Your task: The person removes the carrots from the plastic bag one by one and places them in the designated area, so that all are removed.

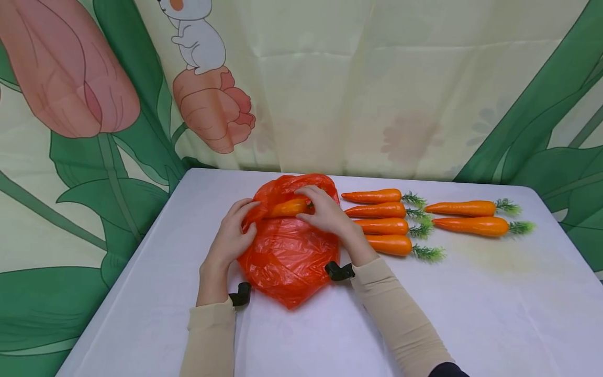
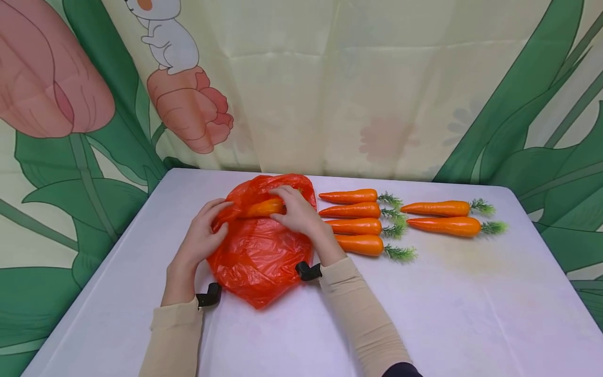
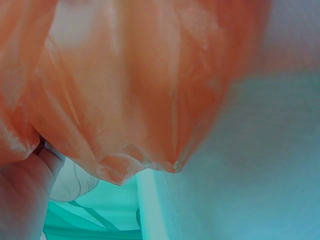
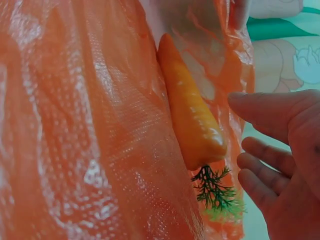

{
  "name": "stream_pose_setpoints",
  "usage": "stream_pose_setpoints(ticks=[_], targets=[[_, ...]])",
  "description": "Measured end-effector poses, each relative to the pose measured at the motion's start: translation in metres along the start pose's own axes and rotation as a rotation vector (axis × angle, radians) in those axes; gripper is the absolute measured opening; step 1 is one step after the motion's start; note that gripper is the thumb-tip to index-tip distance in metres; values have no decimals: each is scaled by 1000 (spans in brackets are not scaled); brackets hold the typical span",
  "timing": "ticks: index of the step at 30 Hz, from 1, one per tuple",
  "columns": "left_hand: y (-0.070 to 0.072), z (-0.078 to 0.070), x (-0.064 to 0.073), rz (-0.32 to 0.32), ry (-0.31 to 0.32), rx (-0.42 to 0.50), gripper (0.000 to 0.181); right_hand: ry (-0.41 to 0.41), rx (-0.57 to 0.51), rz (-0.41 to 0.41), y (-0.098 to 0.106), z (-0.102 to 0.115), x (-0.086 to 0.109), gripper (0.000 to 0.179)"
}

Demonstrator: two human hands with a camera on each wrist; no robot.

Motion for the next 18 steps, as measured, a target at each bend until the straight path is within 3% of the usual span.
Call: stream_pose_setpoints(ticks=[7,18], targets=[[0,-1,-1,-5,-28,-16,48,13,11,-11,-3,-3,-2,55],[3,-2,0,-4,-50,0,48,-6,40,43,-13,-6,-7,57]])
Point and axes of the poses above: each hand's wrist, its own x-axis away from the middle knuckle, its own y-axis out of the back of the hand, z = x × y, the point moved 6 cm from there along -x, towards the middle knuckle, and after that the axes turned 8 degrees about z, right-handed, at the moved point
